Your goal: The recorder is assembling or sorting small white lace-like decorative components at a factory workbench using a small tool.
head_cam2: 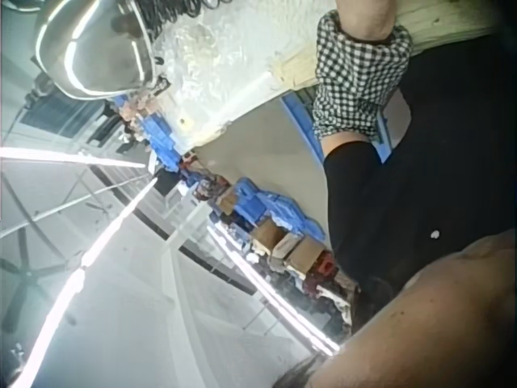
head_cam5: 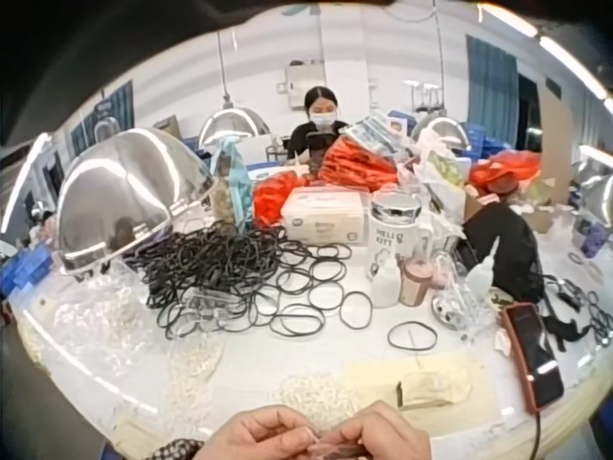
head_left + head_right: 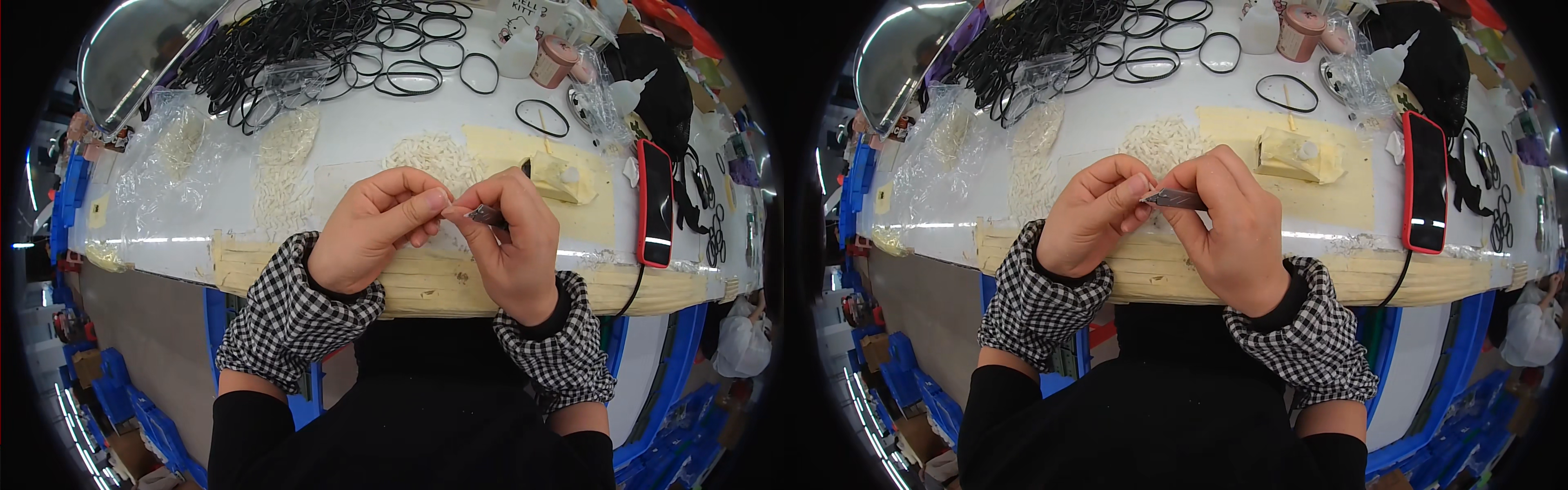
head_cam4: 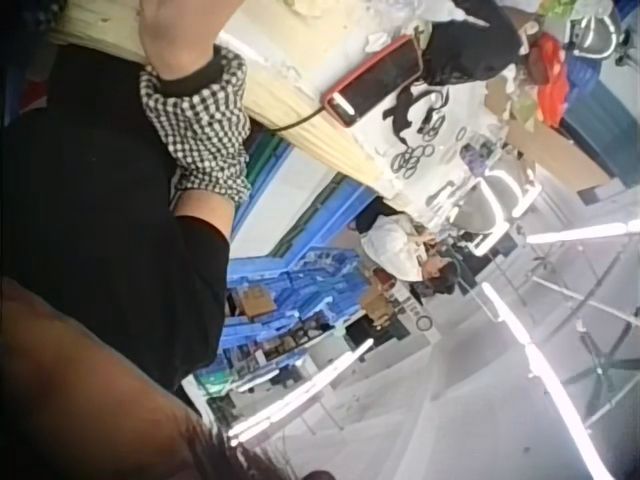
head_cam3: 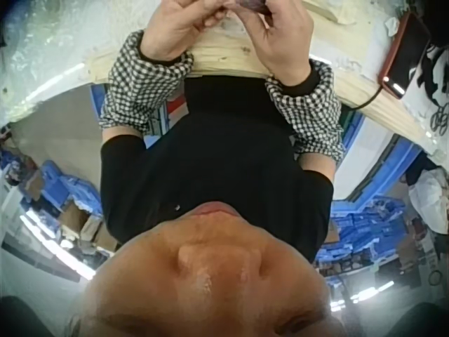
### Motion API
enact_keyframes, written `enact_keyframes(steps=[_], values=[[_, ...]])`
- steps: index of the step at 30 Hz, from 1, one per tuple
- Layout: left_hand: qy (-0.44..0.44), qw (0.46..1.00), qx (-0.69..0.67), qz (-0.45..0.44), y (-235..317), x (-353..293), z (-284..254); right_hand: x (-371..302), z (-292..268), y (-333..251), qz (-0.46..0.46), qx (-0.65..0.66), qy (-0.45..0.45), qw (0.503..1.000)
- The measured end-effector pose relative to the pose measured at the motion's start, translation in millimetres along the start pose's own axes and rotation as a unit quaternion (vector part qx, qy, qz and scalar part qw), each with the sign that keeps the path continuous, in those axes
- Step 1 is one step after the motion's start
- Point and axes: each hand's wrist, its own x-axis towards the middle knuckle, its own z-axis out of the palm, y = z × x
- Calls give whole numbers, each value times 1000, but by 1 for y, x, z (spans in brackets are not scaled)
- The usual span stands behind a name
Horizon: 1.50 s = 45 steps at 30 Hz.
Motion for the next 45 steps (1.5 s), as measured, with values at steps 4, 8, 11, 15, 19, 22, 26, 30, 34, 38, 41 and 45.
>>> enact_keyframes(steps=[4, 8, 11, 15, 19, 22, 26, 30, 34, 38, 41, 45], values=[[-8, 1000, -7, -14, 2, -1, 0, 1, -1, -2, -10, 7, -9, 1000], [4, 1000, -18, -8, 1, 0, 1, 2, -1, -3, -9, 15, -9, 1000], [4, 1000, -23, -2, 1, 0, -1, 2, 0, -3, -14, 26, 3, 1000], [0, 1000, -13, -8, 0, 0, -3, 2, -1, -6, -30, 31, 23, 999], [-15, 1000, 2, 0, 0, 1, -1, 4, -5, -5, -56, 1, 23, 998], [-21, 1000, 4, 11, -4, 2, -4, 3, -5, -4, -62, 2, 13, 998], [4, 1000, 20, 16, -3, 2, -3, 2, -4, -5, -58, 12, -1, 998], [-8, 999, 9, 30, -4, 2, -6, 1, -2, 0, -74, 35, 10, 997], [-25, 999, -9, 28, -3, 1, -7, 2, -4, -3, -71, 16, 7, 997], [-38, 996, -81, 6, -1, 1, -6, 5, -5, -9, -69, -26, 3, 997], [-41, 995, -94, -1, -3, 2, -6, 2, -1, -3, -66, -36, 21, 997], [-49, 995, -91, 2, -2, 1, -6, 2, 2, -2, -62, -30, 37, 997]])
